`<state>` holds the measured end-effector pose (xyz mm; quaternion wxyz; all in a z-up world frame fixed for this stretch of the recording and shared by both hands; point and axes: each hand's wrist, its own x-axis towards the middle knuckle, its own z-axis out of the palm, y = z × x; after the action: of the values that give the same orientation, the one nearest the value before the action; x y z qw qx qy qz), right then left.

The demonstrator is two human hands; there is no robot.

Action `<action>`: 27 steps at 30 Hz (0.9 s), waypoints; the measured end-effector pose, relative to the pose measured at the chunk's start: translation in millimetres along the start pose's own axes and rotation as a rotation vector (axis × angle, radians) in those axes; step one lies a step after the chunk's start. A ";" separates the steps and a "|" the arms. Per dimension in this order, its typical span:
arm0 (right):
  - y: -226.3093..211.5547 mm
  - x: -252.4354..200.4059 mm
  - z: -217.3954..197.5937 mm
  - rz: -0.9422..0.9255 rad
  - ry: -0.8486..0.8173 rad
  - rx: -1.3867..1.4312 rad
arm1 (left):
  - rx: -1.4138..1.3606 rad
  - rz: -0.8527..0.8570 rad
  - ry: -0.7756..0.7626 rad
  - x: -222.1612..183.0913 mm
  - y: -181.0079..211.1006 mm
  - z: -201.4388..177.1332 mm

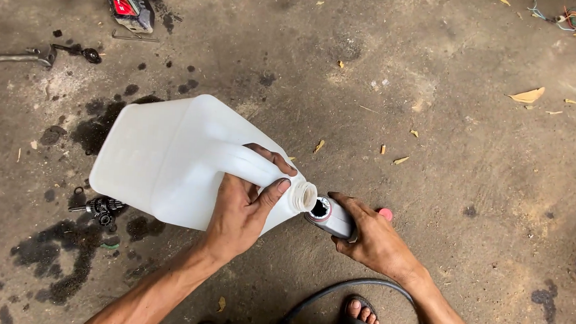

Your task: Pouring motor oil from a large jug into a smaller bottle and then into a motorcycle engine.

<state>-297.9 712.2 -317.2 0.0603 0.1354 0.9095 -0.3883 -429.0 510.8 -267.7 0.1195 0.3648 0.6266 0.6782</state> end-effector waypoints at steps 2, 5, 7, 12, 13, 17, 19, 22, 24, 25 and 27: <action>-8.0 -0.6 -3.8 -0.011 -0.013 0.012 | 0.022 0.007 -0.007 -0.3 4.5 -0.4; -10.4 -0.1 -5.2 -0.002 -0.030 0.009 | 0.032 -0.001 -0.040 0.2 10.6 -3.0; -6.1 1.2 -3.5 -0.023 -0.032 -0.013 | 0.070 -0.019 -0.064 0.5 13.5 -4.7; -19.3 1.7 -7.4 -0.011 -0.082 -0.044 | 0.138 -0.032 -0.091 -0.3 22.6 -2.7; -21.2 2.2 -7.4 -0.010 -0.092 -0.055 | 0.162 -0.033 -0.098 0.1 24.5 -2.4; -21.4 3.0 -7.1 -0.011 -0.109 -0.071 | 0.197 -0.042 -0.110 -2.9 25.9 -0.7; -24.1 3.2 -8.4 -0.012 -0.118 -0.094 | 0.211 -0.062 -0.126 -2.5 28.4 0.1; -16.7 5.6 -2.8 -0.023 -0.135 -0.112 | 0.237 -0.049 -0.146 -2.0 30.4 1.1; -17.6 6.0 -2.0 -0.024 -0.138 -0.116 | 0.238 -0.056 -0.154 -2.5 28.7 0.1; -17.9 5.9 -1.6 -0.027 -0.141 -0.123 | 0.239 -0.061 -0.159 -3.0 27.7 -0.1; -14.5 7.8 1.8 -0.031 -0.142 -0.120 | 0.258 -0.063 -0.166 -2.3 30.6 -0.5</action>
<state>-309.6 702.8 -310.1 0.1269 0.0896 0.9266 -0.3425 -418.7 503.3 -239.8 0.1443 0.4120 0.7076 0.5557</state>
